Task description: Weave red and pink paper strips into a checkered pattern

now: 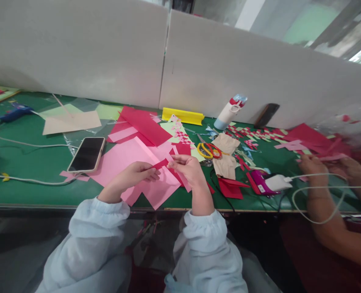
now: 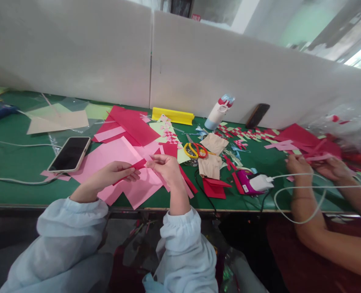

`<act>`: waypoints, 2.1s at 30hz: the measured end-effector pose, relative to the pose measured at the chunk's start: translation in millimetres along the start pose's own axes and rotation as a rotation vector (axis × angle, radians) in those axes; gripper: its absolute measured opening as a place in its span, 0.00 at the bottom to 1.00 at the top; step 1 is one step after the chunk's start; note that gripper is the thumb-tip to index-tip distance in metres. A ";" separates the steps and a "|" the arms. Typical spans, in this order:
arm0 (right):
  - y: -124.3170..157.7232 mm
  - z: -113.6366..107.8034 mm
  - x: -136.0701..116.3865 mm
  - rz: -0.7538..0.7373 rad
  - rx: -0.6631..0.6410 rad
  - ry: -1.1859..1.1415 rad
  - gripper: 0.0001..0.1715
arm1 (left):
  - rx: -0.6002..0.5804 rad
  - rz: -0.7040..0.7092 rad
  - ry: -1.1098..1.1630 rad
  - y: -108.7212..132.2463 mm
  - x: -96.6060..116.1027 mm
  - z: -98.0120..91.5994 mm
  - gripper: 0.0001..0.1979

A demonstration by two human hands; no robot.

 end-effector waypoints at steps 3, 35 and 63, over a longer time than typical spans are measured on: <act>0.7 2.4 1.2 0.001 -0.017 0.033 0.30 | 0.005 -0.009 -0.007 0.5 0.8 0.4 0.21; 10.0 24.5 -1.5 -0.228 -0.115 0.235 0.18 | 0.210 0.244 -0.227 4.1 17.6 3.6 0.22; -8.0 -18.8 -5.9 -0.095 0.293 -0.134 0.22 | 0.120 0.167 -0.209 3.4 3.2 -13.3 0.19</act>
Point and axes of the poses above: each hand's wrist, its own y-axis away from the middle knuckle, its own z-axis out of the palm, x = y × z, the point moved 3 cm from there along -y, towards the middle knuckle, and after that the axes turned 6 degrees about x, right-handed, at the moved point
